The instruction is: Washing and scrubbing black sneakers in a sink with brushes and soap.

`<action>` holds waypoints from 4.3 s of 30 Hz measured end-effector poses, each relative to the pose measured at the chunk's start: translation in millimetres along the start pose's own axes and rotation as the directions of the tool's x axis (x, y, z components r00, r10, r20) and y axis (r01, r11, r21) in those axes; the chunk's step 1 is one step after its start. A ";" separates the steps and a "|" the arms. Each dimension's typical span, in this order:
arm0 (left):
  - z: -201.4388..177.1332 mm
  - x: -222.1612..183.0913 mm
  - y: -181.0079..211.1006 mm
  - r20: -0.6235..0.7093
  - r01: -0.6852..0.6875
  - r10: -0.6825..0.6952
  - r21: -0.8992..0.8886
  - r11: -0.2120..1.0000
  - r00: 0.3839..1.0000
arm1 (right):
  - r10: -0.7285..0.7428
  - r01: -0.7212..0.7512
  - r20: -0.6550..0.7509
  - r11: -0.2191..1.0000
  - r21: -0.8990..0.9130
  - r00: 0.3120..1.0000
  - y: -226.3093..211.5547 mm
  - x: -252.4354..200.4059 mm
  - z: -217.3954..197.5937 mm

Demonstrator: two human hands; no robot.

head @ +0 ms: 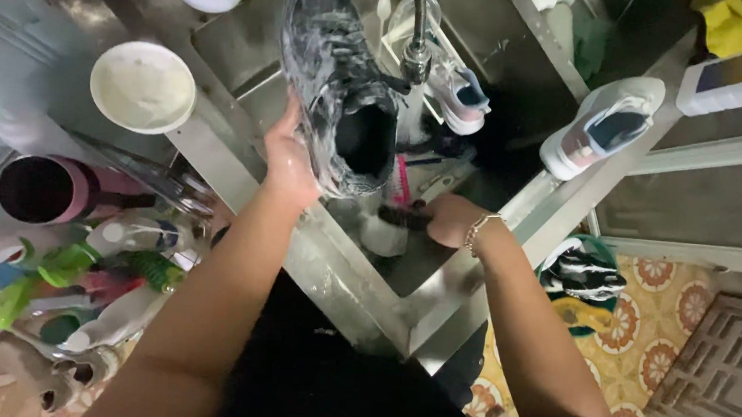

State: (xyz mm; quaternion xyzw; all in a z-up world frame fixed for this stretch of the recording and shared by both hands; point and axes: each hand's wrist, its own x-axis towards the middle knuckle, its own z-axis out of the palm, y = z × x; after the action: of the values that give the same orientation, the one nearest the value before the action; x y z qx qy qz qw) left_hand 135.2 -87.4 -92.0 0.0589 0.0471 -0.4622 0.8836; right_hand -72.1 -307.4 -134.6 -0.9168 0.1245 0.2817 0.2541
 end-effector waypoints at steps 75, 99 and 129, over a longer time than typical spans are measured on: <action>-2.3 10.2 -72.5 0.030 0.184 -0.203 0.315 0.931 0.979 | 0.119 0.209 -0.861 0.945 0.250 0.495 -153.5 -144.9 -17.6; -58.0 23.3 -92.6 -0.133 0.204 -0.155 0.599 0.774 0.979 | 0.155 0.118 -0.856 0.963 0.243 0.494 -136.8 -125.2 -25.7; -33.1 20.0 -88.2 -0.190 0.261 -0.183 0.601 0.755 0.965 | 0.152 0.005 -0.867 0.984 0.176 0.475 -142.9 -134.7 -14.8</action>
State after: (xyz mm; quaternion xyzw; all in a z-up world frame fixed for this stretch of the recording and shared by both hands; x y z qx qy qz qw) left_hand 73.1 -148.7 -132.9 0.3678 -0.0484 -0.5491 0.7489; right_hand -121.5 -183.9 10.6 -0.9030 0.2974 -0.2257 0.2125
